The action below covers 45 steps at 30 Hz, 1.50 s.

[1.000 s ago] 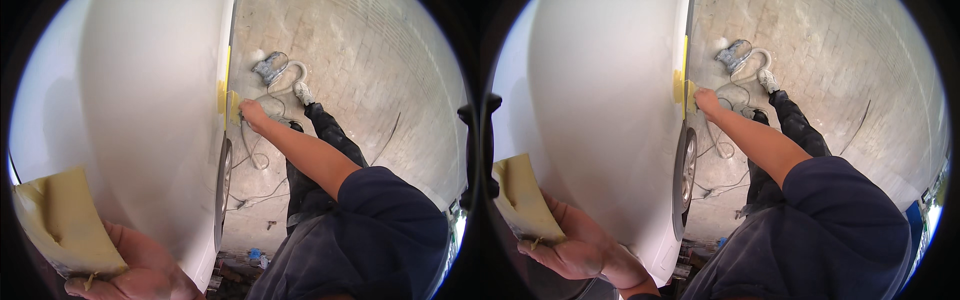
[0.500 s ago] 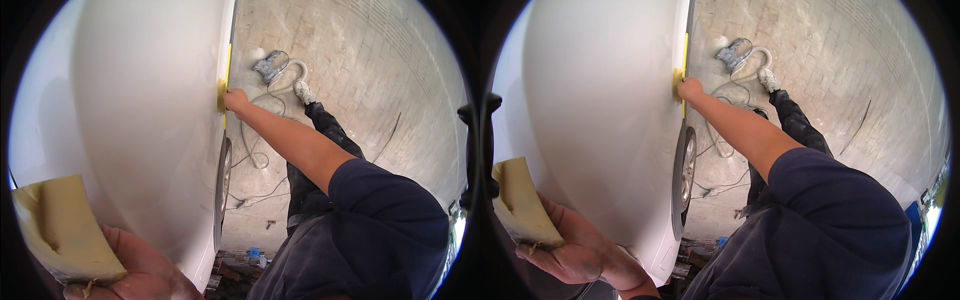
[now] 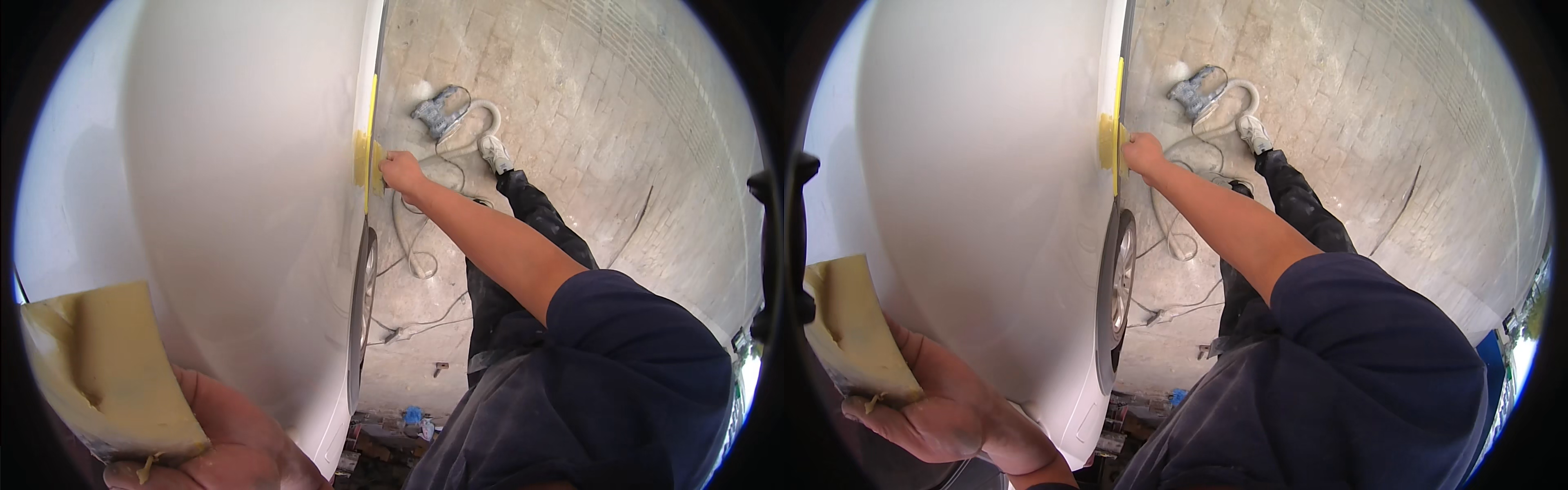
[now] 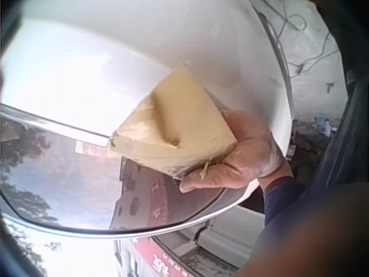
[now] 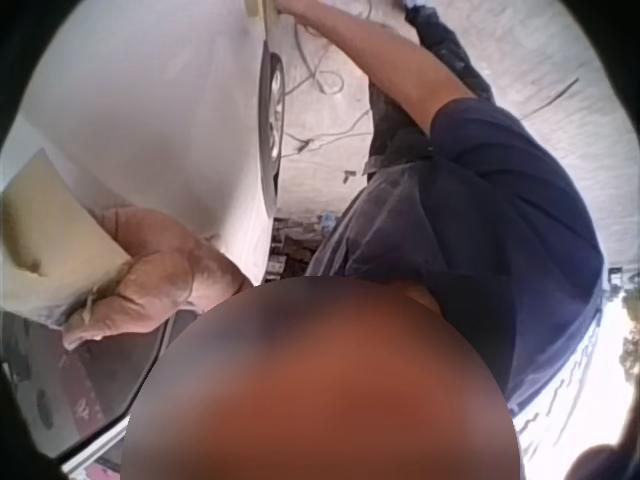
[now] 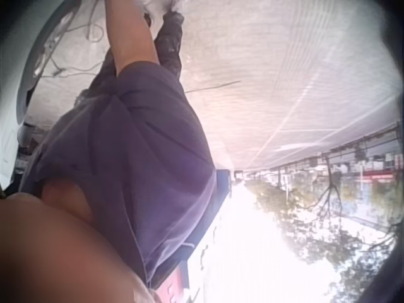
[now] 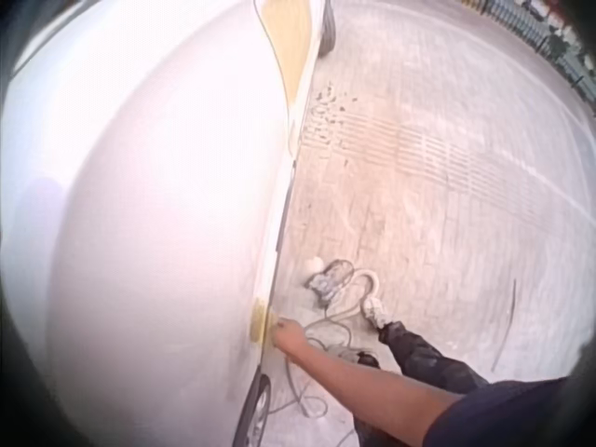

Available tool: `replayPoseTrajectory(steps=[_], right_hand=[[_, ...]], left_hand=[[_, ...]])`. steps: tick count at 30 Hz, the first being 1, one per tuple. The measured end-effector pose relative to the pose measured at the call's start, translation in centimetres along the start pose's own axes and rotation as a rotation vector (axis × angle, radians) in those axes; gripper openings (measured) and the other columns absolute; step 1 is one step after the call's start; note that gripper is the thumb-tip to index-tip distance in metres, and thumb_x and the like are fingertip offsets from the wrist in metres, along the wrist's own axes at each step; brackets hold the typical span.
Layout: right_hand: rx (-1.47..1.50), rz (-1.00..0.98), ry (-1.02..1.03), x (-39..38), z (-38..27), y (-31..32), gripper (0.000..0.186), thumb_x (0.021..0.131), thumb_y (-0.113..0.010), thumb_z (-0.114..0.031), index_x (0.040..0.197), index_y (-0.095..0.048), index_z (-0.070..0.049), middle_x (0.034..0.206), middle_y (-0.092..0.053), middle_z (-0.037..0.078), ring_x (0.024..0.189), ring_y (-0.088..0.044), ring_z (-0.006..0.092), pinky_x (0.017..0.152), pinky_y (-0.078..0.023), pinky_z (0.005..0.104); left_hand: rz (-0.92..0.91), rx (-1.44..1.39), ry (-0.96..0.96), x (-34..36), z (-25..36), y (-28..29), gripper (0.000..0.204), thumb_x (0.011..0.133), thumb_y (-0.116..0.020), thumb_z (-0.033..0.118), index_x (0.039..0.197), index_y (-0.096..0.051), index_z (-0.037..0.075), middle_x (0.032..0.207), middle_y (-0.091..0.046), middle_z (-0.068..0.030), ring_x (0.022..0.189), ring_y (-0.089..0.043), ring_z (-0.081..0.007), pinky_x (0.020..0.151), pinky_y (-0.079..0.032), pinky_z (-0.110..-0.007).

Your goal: The person applies masking tape along the lower edge of a white car's side panel, then retrieves body filler and a spreader. They scoop filler onto the spreader and apply it to the taped area on the car's side, smoothing it with the tool.

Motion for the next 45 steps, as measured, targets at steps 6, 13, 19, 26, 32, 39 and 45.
replayPoseTrajectory(steps=[6, 13, 19, 26, 32, 39, 45], right_hand=[[0.022, -0.029, -0.016, 1.7, -0.3, -1.5, 0.029, 0.088, -0.065, -0.013, 0.102, -0.079, 0.008, 0.097, -0.078, 0.029, 0.089, -0.077, 0.0411, 0.076, -0.059, 0.0498], [-0.008, 0.005, -0.07, 2.3, -1.9, -4.3, 0.031, 0.088, -0.064, -0.011, 0.106, -0.077, 0.01, 0.102, -0.076, 0.032, 0.091, -0.075, 0.0448, 0.078, -0.058, 0.0498], [0.23, -0.247, -0.067, -2.5, -4.2, -2.3, 0.026, 0.099, -0.066, -0.006, 0.12, -0.077, 0.005, 0.111, -0.075, 0.011, 0.101, -0.072, 0.0231, 0.087, -0.064, 0.0421], [0.374, -0.175, -0.116, -4.7, -4.1, 1.6, 0.024, 0.097, -0.062, -0.005, 0.114, -0.076, 0.004, 0.108, -0.075, 0.012, 0.1, -0.074, 0.0265, 0.086, -0.064, 0.0444], [0.164, -0.095, -0.05, 0.2, -3.4, -0.1, 0.021, 0.094, -0.063, -0.007, 0.099, -0.077, 0.007, 0.092, -0.075, 0.016, 0.083, -0.074, 0.0291, 0.074, -0.061, 0.0456], [0.185, -0.091, 0.034, 1.2, -4.1, -2.5, 0.023, 0.095, -0.064, -0.008, 0.098, -0.076, 0.011, 0.085, -0.072, 0.017, 0.076, -0.07, 0.0264, 0.07, -0.056, 0.0448], [0.301, -0.249, 0.046, -4.0, -6.2, -0.5, 0.024, 0.098, -0.064, -0.009, 0.111, -0.077, 0.007, 0.1, -0.076, 0.012, 0.092, -0.071, 0.0227, 0.081, -0.06, 0.0437]], left_hand=[[-0.028, -0.016, 0.0, 0.0, 0.0, 0.1, 0.046, 0.119, -0.044, 0.028, 0.152, -0.055, -0.002, 0.158, -0.053, -0.023, 0.147, -0.054, -0.0411, 0.134, -0.035, -0.055], [0.038, -0.015, 0.018, 0.0, 0.0, -0.2, 0.046, 0.119, -0.045, 0.028, 0.152, -0.055, -0.003, 0.158, -0.054, -0.023, 0.147, -0.054, -0.0408, 0.132, -0.037, -0.053], [0.023, -0.045, 0.076, -0.2, 0.1, -0.2, 0.047, 0.119, -0.045, 0.029, 0.152, -0.056, -0.003, 0.158, -0.054, -0.0228, 0.148, -0.053, -0.0407, 0.133, -0.037, -0.053], [-0.49, -0.426, 0.302, 1.2, -0.2, -0.1, 0.051, 0.12, -0.04, 0.033, 0.153, -0.056, -0.002, 0.16, -0.054, -0.0219, 0.149, -0.052, -0.0398, 0.132, -0.036, -0.053], [-0.031, -0.016, 0.025, 0.1, 0.0, 1.0, 0.048, 0.118, -0.046, 0.031, 0.154, -0.055, -0.001, 0.16, -0.053, -0.0215, 0.148, -0.053, -0.0401, 0.132, -0.036, -0.053], [0.024, -0.102, 0.088, 0.5, 0.0, 1.9, 0.046, 0.117, -0.05, 0.029, 0.152, -0.056, -0.001, 0.159, -0.054, -0.0211, 0.148, -0.052, -0.0404, 0.132, -0.036, -0.054], [-0.259, -0.257, 0.216, 1.8, -0.6, 3.2, 0.045, 0.118, -0.049, 0.033, 0.149, -0.06, 0.001, 0.159, -0.055, -0.0174, 0.147, -0.053, -0.0366, 0.131, -0.036, -0.053]])
Point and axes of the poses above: each hand's wrist, its own x-axis towards the middle knuckle, its own y-axis out of the back of the hand, z = x × y, the point moved 3 cm from there along x, towards the middle knuckle
